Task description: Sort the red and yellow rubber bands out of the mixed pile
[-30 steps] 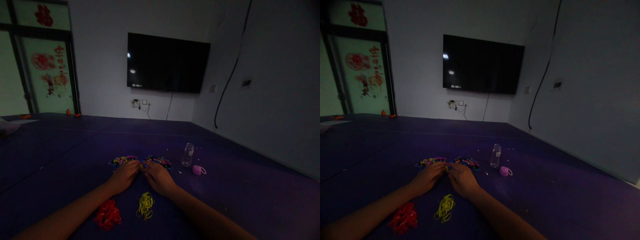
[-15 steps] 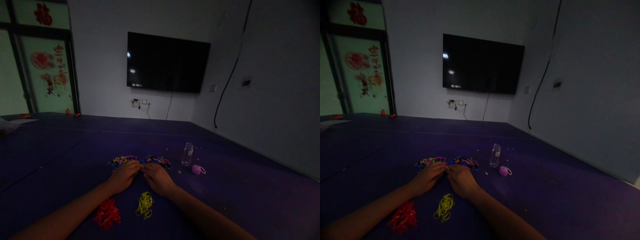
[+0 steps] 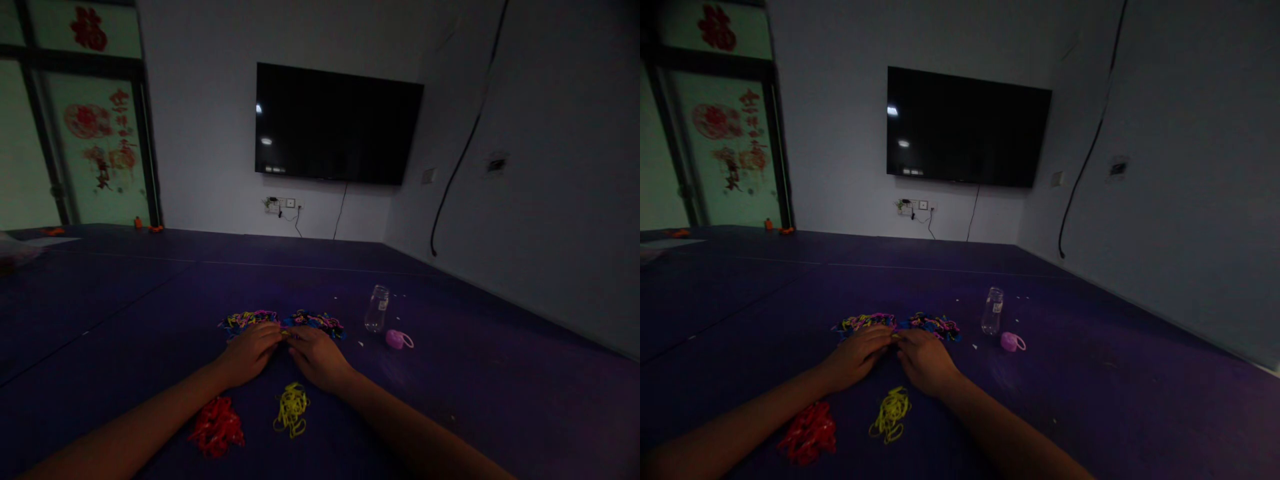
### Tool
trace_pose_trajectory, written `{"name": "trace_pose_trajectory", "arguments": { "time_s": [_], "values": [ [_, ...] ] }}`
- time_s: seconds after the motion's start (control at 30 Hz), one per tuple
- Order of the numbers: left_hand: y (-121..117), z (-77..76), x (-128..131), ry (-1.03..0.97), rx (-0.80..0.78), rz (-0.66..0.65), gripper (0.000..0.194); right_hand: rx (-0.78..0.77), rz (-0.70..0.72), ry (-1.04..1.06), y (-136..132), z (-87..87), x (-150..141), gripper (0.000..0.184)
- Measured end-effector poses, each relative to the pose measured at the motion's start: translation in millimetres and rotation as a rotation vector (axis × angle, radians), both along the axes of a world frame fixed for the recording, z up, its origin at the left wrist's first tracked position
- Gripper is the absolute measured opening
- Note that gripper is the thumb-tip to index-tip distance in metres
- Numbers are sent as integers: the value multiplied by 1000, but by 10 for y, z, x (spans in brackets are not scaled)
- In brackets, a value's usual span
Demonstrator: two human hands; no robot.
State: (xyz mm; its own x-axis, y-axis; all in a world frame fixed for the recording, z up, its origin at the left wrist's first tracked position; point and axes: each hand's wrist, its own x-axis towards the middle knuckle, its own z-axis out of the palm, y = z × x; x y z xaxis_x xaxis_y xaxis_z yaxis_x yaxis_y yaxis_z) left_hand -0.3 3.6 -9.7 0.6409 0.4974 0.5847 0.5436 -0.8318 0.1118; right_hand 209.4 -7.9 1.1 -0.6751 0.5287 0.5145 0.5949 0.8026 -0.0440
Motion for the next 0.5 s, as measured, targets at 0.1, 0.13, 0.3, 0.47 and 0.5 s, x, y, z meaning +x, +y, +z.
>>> {"name": "trace_pose_trajectory", "arguments": {
  "time_s": [0.1,0.13,0.3,0.47,0.5],
  "values": [
    [-9,16,-4,8,-11,-25,27,4,7,20,-7,-2,2,25],
    [-12,21,-5,6,-10,-30,27,5,12,34,-10,-4,3,24],
    [-26,36,-10,-21,-6,-57,27,-7,37,151,-26,2,9,25],
    [-36,67,-16,-53,-14,-39,25,-94,21,301,-39,4,23,27],
    [-34,73,-18,-62,-9,-19,24,-126,4,317,-44,1,21,26]
  ]
}}
